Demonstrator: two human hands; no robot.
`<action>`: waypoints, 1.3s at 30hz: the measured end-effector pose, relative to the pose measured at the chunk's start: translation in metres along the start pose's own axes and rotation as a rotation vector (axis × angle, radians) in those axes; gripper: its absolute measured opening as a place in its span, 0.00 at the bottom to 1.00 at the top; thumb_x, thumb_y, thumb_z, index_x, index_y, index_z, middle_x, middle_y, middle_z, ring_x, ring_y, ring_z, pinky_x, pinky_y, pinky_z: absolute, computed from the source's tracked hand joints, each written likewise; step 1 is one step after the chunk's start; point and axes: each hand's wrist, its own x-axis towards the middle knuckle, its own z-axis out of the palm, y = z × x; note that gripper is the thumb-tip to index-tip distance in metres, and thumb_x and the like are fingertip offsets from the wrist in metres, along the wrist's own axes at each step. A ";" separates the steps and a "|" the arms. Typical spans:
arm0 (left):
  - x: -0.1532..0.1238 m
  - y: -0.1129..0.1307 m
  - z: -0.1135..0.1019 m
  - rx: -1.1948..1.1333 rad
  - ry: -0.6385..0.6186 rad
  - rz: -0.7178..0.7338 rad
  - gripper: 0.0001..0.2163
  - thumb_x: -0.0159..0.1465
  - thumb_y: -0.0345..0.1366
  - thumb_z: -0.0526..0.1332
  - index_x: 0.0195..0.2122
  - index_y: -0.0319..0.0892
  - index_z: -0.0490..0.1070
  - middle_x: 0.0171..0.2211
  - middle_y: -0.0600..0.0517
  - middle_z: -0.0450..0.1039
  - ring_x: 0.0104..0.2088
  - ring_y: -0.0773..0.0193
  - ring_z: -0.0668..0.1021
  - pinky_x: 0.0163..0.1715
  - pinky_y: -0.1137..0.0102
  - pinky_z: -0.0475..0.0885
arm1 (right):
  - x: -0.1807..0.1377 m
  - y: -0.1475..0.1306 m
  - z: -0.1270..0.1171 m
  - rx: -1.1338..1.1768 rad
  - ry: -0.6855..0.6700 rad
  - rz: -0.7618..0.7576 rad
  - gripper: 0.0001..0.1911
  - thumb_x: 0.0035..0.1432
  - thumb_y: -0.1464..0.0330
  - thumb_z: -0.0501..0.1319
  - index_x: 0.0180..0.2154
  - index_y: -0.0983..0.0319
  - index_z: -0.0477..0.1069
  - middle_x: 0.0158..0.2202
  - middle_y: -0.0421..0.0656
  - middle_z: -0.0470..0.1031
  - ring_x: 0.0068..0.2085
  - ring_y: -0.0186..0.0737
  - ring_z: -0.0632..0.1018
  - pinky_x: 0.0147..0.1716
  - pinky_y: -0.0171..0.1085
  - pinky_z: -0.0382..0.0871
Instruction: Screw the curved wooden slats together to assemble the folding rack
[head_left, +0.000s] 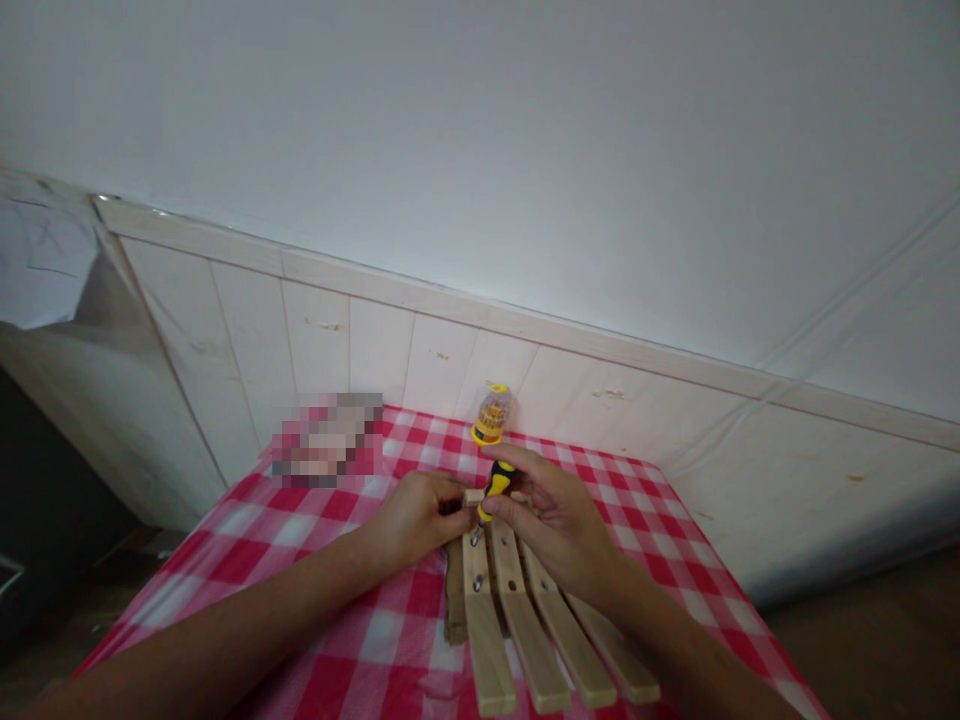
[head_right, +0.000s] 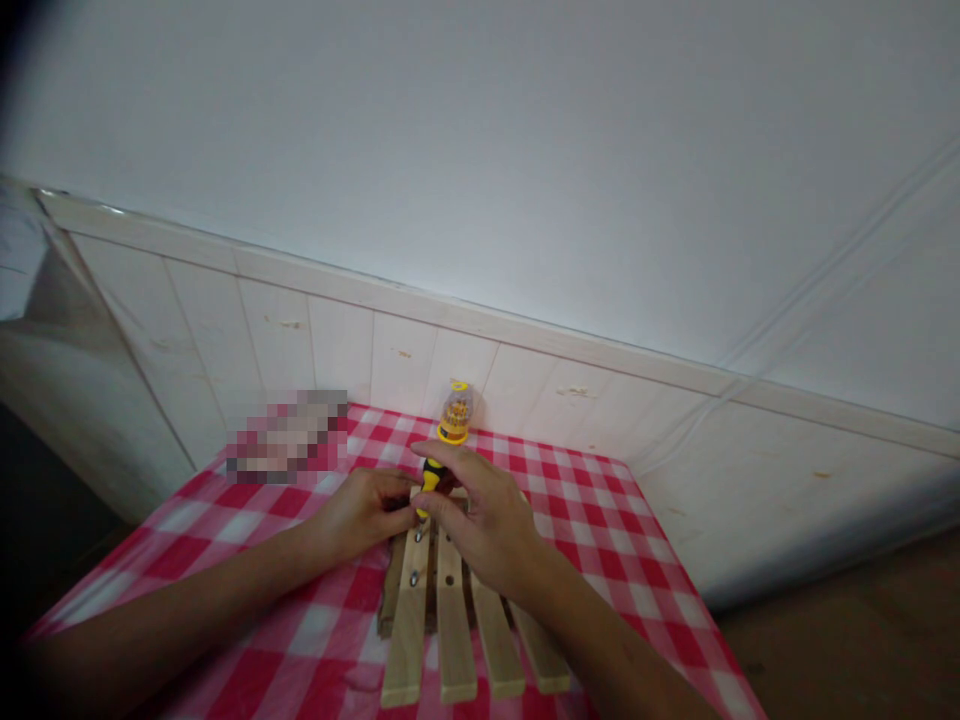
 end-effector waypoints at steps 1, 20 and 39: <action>0.000 0.000 0.000 0.000 0.000 0.000 0.15 0.68 0.44 0.63 0.28 0.41 0.77 0.26 0.52 0.74 0.29 0.62 0.74 0.30 0.72 0.64 | 0.000 0.000 0.000 -0.006 0.008 -0.003 0.24 0.68 0.66 0.66 0.63 0.48 0.72 0.54 0.45 0.82 0.49 0.43 0.84 0.48 0.40 0.81; 0.001 -0.003 0.002 -0.015 -0.013 0.002 0.18 0.68 0.47 0.62 0.26 0.41 0.73 0.24 0.54 0.71 0.26 0.66 0.70 0.28 0.73 0.61 | 0.000 -0.008 -0.004 0.017 -0.034 -0.019 0.23 0.71 0.69 0.62 0.64 0.52 0.71 0.55 0.46 0.82 0.53 0.43 0.85 0.55 0.45 0.79; 0.000 0.002 -0.002 0.007 0.000 -0.010 0.17 0.67 0.47 0.65 0.25 0.41 0.74 0.24 0.53 0.72 0.27 0.64 0.72 0.28 0.72 0.62 | 0.003 -0.013 -0.006 -0.071 -0.012 -0.080 0.23 0.68 0.70 0.65 0.62 0.51 0.73 0.52 0.46 0.83 0.50 0.43 0.85 0.51 0.43 0.81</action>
